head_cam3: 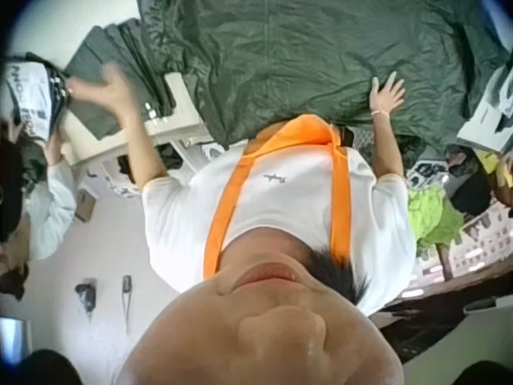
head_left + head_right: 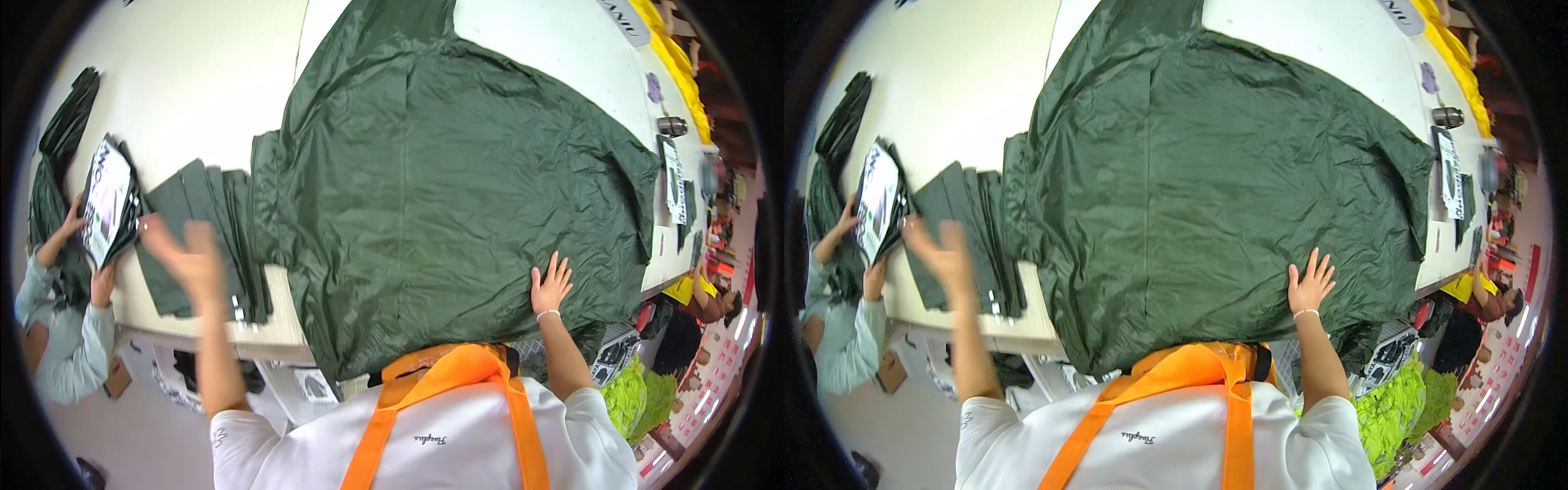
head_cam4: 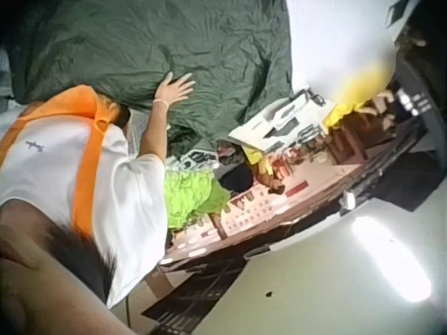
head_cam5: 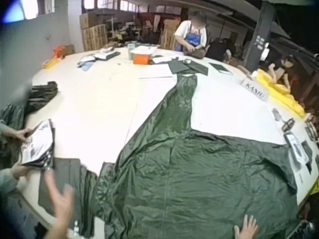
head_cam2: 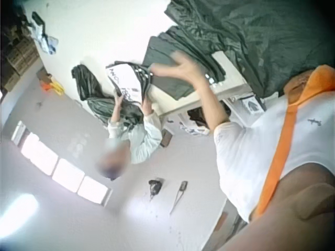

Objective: The person folds a dark green jacket on a white table. They smooth the fabric, fold the sleeves inward, fold the jacket in half, then in half again, and place it on a stack of similar folded jackets. The person also handles printed packaging materials labeled 'POSEIDON' and places them on the table.

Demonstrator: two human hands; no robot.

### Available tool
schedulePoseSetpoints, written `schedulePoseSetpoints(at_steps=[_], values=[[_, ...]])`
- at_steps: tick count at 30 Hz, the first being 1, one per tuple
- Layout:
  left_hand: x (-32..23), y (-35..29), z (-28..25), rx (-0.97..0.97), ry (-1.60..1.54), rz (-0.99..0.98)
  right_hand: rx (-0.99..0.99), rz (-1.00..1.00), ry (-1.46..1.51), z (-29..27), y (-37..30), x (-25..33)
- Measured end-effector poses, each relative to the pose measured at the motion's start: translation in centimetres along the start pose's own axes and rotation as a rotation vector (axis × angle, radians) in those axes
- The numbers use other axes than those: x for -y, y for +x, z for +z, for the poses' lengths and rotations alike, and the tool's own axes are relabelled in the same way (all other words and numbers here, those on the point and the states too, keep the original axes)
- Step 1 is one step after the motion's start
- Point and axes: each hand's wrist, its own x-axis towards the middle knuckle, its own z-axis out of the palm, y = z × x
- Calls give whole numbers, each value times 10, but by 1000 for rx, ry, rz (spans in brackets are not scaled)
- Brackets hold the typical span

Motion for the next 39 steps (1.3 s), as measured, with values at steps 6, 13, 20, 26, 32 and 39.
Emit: schedulePoseSetpoints(at_steps=[6,13,20,26,32,39], values=[[-134,-228,58,849,100,308,-206,-44,14,25,12,3],[-162,-222,97,674,236,341,-219,-256,809,-23,81,-86],[-393,-307,150,590,25,420,-557,-120,630,-92,335,-325],[-554,-403,223,725,63,440,-416,-112,519,-80,546,-406],[-569,-423,244,750,169,400,-266,-135,566,-108,642,-415],[-569,-427,252,741,199,399,-412,-429,650,-219,792,-436]])
